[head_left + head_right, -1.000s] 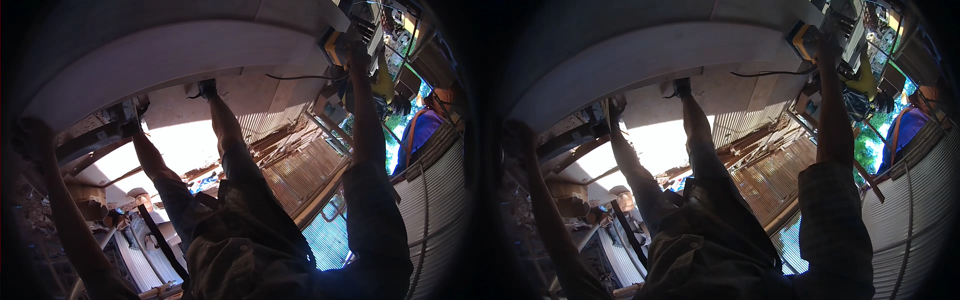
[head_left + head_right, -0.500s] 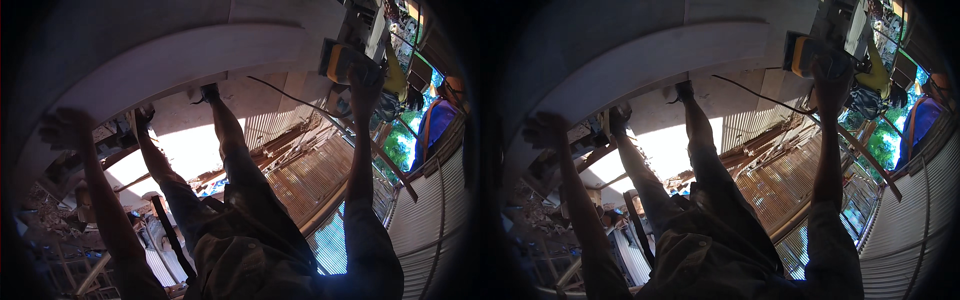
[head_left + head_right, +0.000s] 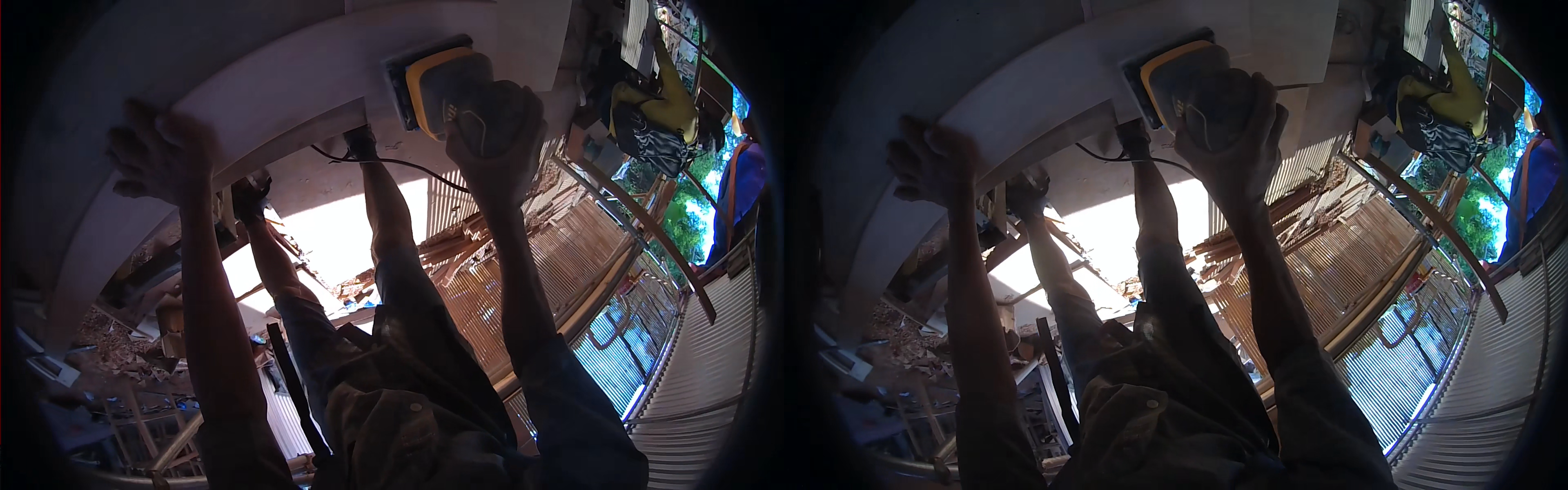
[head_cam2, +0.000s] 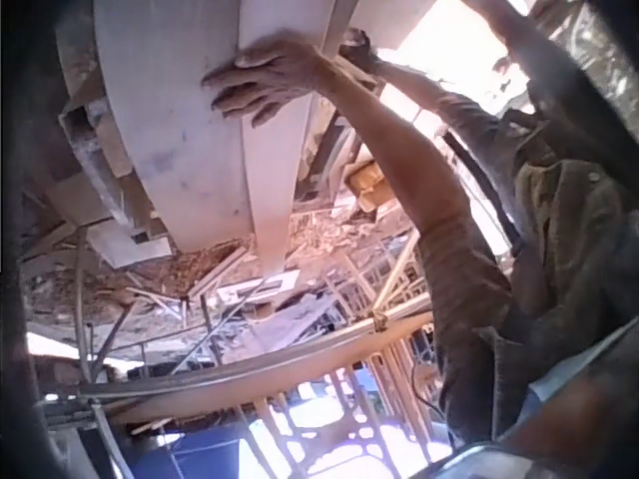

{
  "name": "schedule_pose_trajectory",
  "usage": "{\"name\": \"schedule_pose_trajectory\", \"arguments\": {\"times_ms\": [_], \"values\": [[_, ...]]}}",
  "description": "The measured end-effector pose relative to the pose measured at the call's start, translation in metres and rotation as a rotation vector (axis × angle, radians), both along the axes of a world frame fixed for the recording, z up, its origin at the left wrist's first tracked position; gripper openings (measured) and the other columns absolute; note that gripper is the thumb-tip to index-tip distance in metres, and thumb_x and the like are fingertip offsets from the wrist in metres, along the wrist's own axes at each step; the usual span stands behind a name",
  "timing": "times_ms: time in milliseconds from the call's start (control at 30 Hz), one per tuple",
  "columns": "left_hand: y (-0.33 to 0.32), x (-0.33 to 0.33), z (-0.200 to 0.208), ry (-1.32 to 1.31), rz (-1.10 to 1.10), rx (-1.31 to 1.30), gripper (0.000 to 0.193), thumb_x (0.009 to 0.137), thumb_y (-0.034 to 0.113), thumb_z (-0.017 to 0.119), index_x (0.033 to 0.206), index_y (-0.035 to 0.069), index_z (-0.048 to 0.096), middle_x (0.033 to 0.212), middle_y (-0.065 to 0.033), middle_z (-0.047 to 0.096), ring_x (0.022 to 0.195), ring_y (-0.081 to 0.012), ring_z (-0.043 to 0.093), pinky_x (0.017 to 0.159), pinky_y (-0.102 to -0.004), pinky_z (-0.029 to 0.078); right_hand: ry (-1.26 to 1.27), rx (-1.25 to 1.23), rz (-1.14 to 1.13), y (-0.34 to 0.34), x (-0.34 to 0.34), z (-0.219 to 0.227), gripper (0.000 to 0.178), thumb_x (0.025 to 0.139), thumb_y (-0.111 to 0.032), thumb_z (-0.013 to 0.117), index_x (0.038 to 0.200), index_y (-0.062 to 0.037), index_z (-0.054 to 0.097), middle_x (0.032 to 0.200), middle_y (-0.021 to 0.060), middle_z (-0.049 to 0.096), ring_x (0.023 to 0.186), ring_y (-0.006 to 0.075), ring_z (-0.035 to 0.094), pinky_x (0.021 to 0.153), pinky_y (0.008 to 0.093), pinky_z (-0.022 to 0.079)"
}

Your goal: Sand a curved wooden board using an electric sander and organize the finished pieces.

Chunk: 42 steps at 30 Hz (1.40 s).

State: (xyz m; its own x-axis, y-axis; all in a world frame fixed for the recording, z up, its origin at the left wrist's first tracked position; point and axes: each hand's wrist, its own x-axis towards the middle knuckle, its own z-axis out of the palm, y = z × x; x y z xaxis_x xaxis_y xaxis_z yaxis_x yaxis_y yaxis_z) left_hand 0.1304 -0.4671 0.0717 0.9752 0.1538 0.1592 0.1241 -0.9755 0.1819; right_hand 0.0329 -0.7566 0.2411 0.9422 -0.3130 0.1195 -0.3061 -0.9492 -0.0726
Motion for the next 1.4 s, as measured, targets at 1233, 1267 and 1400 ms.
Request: {"name": "schedule_pose_trajectory", "arguments": {"times_ms": [1233,1267,1400], "values": [[0.002,0.004,0.005,0.166,0.044,-0.004,0.065,0.091,0.053,0.008,0.142,0.016,0.023,0.138,-0.0276,0.025,0.128,-0.0435,0.024,0.095,-0.0695,0.015,-0.132,0.301,-0.434,-0.054,0.049,-0.027,0.062,0.066,-0.022,0.077,0.114,-0.0039,0.043,0.107,0.0172,0.052,0.098,0.0302,0.056,0.082,0.0408,0.048],[0.003,0.003,0.005,0.170,0.041,-0.001,0.065,0.091,0.053,0.008,0.142,0.016,0.023,0.138,-0.0273,0.024,0.129,-0.0438,0.024,0.095,-0.0694,0.015,-0.130,0.301,-0.437,-0.053,0.049,-0.027,0.062,0.066,-0.022,0.077,0.114,-0.0039,0.043,0.107,0.0172,0.052,0.098,0.0302,0.056,0.082,0.0408,0.048],[0.000,0.002,0.002,0.164,0.031,-0.016,0.066,0.091,0.053,0.008,0.142,0.015,0.022,0.139,-0.0260,0.024,0.129,-0.0440,0.023,0.096,-0.0685,0.015,-0.153,0.245,-0.293,-0.046,0.037,-0.040,0.058,0.066,-0.022,0.076,0.113,-0.0062,0.046,0.106,0.0166,0.052,0.098,0.0319,0.055,0.082,0.0386,0.048]]}}
